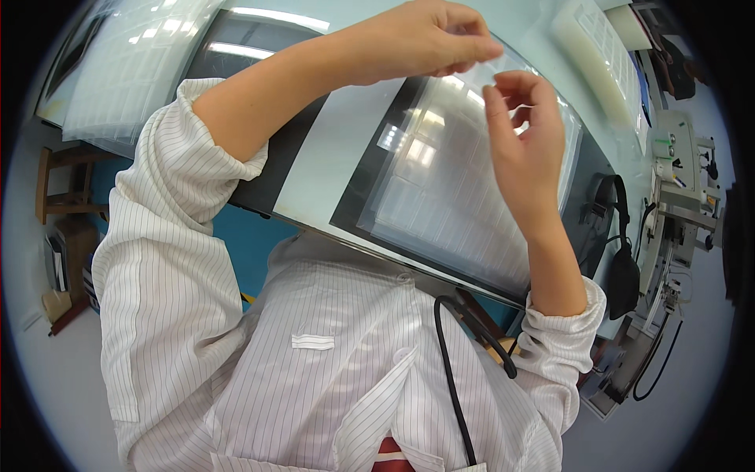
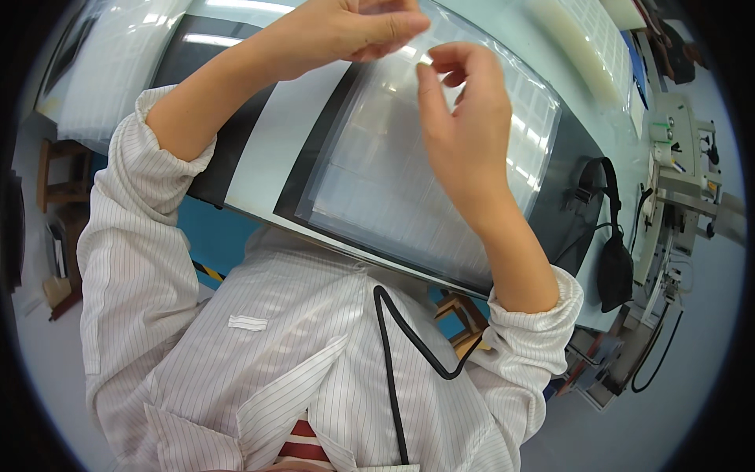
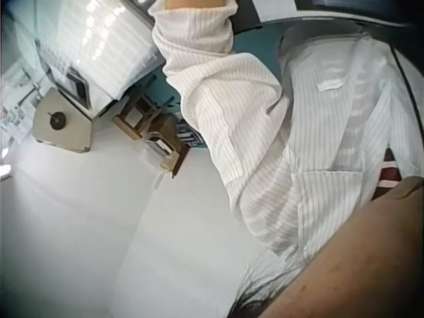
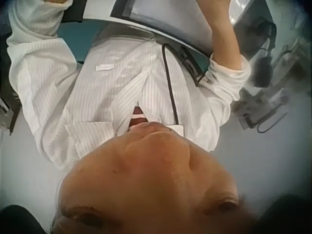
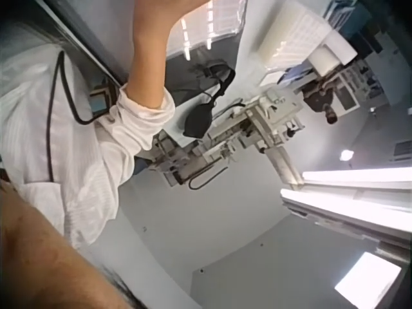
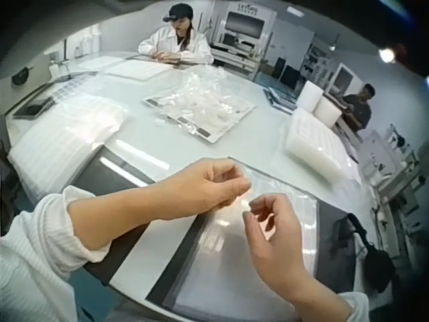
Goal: Inspecting and organizing small electronic components on a backlit grid tray.
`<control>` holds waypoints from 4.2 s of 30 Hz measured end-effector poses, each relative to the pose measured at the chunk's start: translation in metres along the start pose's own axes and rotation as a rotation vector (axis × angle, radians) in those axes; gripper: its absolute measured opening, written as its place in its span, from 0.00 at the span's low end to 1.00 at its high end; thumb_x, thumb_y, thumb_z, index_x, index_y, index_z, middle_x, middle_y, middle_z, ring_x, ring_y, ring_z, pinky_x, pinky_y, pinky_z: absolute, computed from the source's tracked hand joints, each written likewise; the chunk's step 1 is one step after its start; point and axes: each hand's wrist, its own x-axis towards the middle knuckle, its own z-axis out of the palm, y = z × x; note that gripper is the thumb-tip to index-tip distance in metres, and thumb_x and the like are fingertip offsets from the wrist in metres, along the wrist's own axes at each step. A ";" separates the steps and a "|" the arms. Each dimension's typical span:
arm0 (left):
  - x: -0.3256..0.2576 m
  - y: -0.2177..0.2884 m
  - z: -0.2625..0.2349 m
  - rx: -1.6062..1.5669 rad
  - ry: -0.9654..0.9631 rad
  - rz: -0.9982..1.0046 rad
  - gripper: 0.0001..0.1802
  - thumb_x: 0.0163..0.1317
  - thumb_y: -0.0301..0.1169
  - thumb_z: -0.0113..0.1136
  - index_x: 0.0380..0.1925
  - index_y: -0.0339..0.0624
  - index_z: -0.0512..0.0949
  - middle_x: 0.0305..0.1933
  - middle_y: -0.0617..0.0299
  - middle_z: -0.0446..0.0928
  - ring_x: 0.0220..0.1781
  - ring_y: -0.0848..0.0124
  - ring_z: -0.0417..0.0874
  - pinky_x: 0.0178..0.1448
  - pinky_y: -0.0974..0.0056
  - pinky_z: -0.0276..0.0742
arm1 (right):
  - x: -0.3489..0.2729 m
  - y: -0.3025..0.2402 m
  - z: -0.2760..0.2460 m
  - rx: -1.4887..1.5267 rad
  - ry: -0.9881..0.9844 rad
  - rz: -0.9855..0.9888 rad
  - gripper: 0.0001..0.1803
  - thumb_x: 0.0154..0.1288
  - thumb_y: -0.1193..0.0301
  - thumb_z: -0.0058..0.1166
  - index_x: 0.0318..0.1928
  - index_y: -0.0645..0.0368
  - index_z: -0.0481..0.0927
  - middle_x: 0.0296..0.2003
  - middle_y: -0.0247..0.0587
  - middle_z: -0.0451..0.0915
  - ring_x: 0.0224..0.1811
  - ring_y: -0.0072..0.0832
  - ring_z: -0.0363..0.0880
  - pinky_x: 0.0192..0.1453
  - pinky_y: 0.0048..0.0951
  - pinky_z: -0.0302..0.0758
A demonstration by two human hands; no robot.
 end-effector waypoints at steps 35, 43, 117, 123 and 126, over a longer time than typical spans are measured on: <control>0.003 -0.006 0.009 0.130 0.129 -0.010 0.16 0.75 0.41 0.58 0.43 0.36 0.78 0.34 0.65 0.75 0.35 0.76 0.71 0.40 0.69 0.69 | -0.019 -0.001 0.009 -0.135 -0.068 -0.203 0.07 0.65 0.77 0.65 0.42 0.62 0.82 0.39 0.37 0.80 0.41 0.29 0.78 0.46 0.30 0.74; -0.007 0.005 0.016 0.038 -0.228 -0.040 0.20 0.75 0.46 0.60 0.39 0.37 0.79 0.33 0.66 0.76 0.31 0.79 0.72 0.34 0.72 0.66 | -0.015 -0.001 -0.012 0.188 0.041 0.106 0.07 0.75 0.73 0.60 0.47 0.63 0.82 0.37 0.31 0.81 0.40 0.16 0.76 0.48 0.19 0.73; -0.020 0.005 0.072 0.116 -0.034 -0.032 0.14 0.79 0.38 0.55 0.55 0.44 0.80 0.32 0.71 0.75 0.27 0.84 0.71 0.30 0.77 0.66 | -0.067 0.031 -0.054 -0.398 -0.033 -0.173 0.08 0.62 0.80 0.63 0.43 0.62 0.83 0.42 0.41 0.81 0.46 0.40 0.79 0.51 0.36 0.76; -0.019 0.005 0.068 0.047 -0.035 -0.081 0.12 0.77 0.33 0.53 0.52 0.40 0.81 0.34 0.65 0.79 0.29 0.81 0.75 0.33 0.73 0.72 | -0.067 0.030 -0.054 -0.369 -0.058 -0.146 0.08 0.58 0.80 0.66 0.39 0.62 0.83 0.42 0.40 0.81 0.46 0.39 0.78 0.51 0.36 0.76; -0.017 0.003 0.067 0.045 -0.033 -0.070 0.12 0.78 0.32 0.51 0.52 0.41 0.80 0.37 0.64 0.80 0.29 0.81 0.75 0.33 0.74 0.71 | -0.067 0.030 -0.052 -0.422 0.020 -0.224 0.09 0.57 0.80 0.67 0.38 0.61 0.83 0.42 0.39 0.82 0.46 0.38 0.78 0.51 0.36 0.76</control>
